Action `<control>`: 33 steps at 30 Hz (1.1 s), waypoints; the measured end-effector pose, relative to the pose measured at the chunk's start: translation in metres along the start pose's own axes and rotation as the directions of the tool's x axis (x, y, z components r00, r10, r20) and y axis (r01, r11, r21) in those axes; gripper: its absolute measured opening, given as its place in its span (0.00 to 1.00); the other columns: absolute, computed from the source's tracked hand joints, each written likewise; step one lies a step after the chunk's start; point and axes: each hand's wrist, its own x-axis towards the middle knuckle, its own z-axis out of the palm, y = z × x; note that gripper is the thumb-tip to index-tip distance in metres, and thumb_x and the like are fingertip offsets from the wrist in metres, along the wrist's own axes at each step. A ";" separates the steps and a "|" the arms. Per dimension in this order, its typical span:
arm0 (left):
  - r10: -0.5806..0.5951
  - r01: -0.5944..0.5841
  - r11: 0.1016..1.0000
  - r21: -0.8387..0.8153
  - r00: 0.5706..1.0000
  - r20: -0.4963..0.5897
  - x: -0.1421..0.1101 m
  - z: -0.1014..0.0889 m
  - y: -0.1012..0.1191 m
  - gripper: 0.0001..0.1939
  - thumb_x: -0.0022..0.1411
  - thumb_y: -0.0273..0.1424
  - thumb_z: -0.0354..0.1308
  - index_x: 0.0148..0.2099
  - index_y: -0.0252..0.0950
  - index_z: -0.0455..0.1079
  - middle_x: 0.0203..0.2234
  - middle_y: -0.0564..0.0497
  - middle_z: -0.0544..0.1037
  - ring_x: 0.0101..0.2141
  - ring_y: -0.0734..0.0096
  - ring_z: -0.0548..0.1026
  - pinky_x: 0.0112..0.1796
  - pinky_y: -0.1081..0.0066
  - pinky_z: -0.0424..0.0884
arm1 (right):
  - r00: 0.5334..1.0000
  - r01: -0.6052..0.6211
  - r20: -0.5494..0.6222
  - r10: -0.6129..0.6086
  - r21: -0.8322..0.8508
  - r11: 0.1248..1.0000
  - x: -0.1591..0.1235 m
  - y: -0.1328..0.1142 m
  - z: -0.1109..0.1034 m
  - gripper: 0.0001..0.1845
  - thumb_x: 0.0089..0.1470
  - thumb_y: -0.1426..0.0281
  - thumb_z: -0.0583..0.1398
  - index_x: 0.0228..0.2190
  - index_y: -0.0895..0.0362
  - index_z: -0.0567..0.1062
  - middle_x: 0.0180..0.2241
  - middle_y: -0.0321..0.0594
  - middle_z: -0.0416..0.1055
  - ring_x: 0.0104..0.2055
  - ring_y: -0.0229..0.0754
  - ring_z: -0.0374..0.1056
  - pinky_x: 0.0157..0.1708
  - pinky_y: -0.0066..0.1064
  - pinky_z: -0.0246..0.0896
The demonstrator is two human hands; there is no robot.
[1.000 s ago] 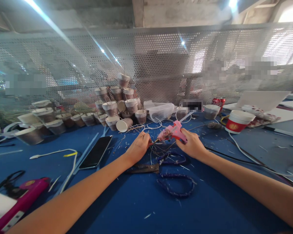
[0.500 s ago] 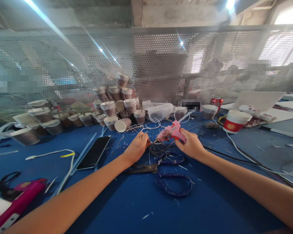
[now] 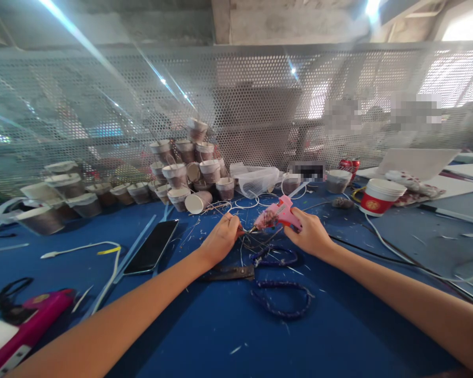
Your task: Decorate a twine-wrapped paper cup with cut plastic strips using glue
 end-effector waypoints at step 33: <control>0.062 -0.066 0.995 0.081 0.997 0.046 0.003 -0.004 0.000 0.04 0.59 0.24 0.48 0.31 0.34 0.56 0.26 0.48 0.66 0.32 0.66 0.66 0.32 0.67 0.68 | 0.977 0.005 0.203 -0.060 0.260 0.966 -0.002 -0.043 -0.016 0.19 0.44 0.53 0.59 0.27 0.55 0.63 0.30 0.39 0.65 0.34 0.42 0.62 0.33 0.34 0.59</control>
